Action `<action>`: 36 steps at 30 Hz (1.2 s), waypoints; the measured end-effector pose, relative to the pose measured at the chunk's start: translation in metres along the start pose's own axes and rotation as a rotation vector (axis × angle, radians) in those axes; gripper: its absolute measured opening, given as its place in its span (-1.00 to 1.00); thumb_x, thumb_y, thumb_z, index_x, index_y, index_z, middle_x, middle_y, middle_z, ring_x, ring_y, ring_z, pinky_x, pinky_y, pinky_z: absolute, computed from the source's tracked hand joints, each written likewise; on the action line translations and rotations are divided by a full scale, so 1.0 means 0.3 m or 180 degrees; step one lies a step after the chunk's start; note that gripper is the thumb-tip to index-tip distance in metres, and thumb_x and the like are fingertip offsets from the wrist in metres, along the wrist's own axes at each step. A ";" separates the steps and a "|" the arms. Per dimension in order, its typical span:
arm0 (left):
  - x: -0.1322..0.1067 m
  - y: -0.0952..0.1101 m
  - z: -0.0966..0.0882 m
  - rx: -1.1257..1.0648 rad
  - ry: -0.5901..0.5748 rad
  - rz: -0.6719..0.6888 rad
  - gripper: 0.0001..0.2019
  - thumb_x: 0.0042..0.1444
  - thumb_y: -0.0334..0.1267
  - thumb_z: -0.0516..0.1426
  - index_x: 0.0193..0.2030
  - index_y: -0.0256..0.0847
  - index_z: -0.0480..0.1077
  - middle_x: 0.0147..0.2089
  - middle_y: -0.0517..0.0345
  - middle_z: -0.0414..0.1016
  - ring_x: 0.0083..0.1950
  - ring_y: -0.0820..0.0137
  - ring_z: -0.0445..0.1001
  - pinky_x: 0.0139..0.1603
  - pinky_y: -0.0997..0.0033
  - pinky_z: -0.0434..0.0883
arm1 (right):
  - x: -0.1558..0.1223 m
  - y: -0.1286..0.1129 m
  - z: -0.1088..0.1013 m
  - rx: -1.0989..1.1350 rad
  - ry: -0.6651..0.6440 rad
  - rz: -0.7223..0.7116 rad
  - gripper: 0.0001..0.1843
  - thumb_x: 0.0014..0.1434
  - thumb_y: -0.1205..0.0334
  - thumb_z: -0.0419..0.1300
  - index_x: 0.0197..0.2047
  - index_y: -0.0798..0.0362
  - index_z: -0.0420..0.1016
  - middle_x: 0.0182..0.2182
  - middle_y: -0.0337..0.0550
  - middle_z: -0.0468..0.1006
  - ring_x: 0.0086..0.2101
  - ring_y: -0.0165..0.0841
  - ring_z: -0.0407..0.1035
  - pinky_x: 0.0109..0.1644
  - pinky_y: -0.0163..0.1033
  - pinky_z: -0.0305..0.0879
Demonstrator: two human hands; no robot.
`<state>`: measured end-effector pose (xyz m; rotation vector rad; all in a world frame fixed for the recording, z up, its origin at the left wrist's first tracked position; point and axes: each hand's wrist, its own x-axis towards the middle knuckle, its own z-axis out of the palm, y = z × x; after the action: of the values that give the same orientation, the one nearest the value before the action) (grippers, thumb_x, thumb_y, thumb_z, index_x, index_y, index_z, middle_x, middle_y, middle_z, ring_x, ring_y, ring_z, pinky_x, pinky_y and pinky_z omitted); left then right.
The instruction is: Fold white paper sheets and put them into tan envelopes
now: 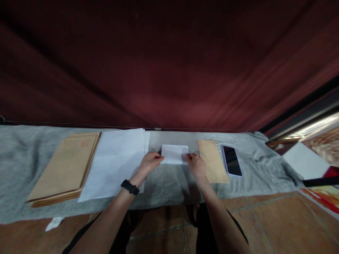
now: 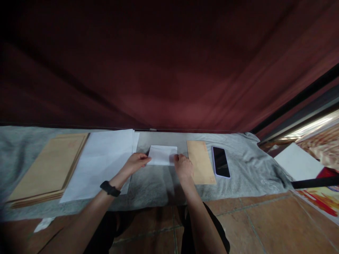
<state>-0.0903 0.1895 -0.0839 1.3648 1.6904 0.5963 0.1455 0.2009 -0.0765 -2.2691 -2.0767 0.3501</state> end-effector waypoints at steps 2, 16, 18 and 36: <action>0.001 0.020 0.001 0.0395 0.0130 -0.0103 -0.75 0.09 -0.06 0.13 -0.43 -0.15 0.52 -0.56 0.23 0.45 -0.44 0.35 0.48 -0.44 0.43 0.27 | 0.004 -0.004 0.005 -0.0020 0.0072 0.0017 -0.55 0.44 0.00 -0.07 -0.11 0.08 0.57 -0.22 0.08 0.67 -0.16 -0.19 0.58 -0.14 -0.22 0.39; 0.008 0.091 0.006 0.1530 0.0249 -0.0450 -0.66 0.24 0.02 0.05 -0.20 -0.09 0.58 -0.19 0.11 0.64 -0.12 0.27 0.57 -0.29 0.42 0.33 | 0.016 -0.025 0.065 -0.0355 0.1143 -0.0148 -0.66 0.41 0.12 0.00 -0.14 0.16 0.50 -0.26 0.14 0.62 -0.23 -0.14 0.53 -0.13 -0.14 0.31; 0.009 0.095 0.008 0.1597 0.0257 -0.0511 -0.66 0.23 0.03 0.06 -0.18 -0.08 0.58 -0.14 0.10 0.64 -0.08 0.25 0.57 -0.25 0.41 0.35 | 0.013 -0.029 0.053 -0.0285 0.1249 -0.0209 -0.68 0.40 0.13 0.00 -0.12 0.17 0.48 -0.22 0.16 0.60 -0.16 -0.09 0.49 -0.08 -0.09 0.29; -0.019 0.125 0.048 0.1954 0.0661 -0.0396 -0.67 0.30 -0.06 0.03 -0.10 -0.16 0.55 -0.10 -0.06 0.63 -0.05 0.19 0.59 -0.11 0.31 0.44 | 0.000 -0.092 0.163 0.0247 0.0839 -0.1580 -0.46 0.46 0.09 -0.12 0.39 0.13 0.20 0.38 0.04 0.17 0.35 -0.15 0.07 0.40 0.01 -0.02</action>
<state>-0.0580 0.1928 -0.0598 1.6361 2.2240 0.1447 0.1089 0.1979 -0.1190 -1.5760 -2.3247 0.0950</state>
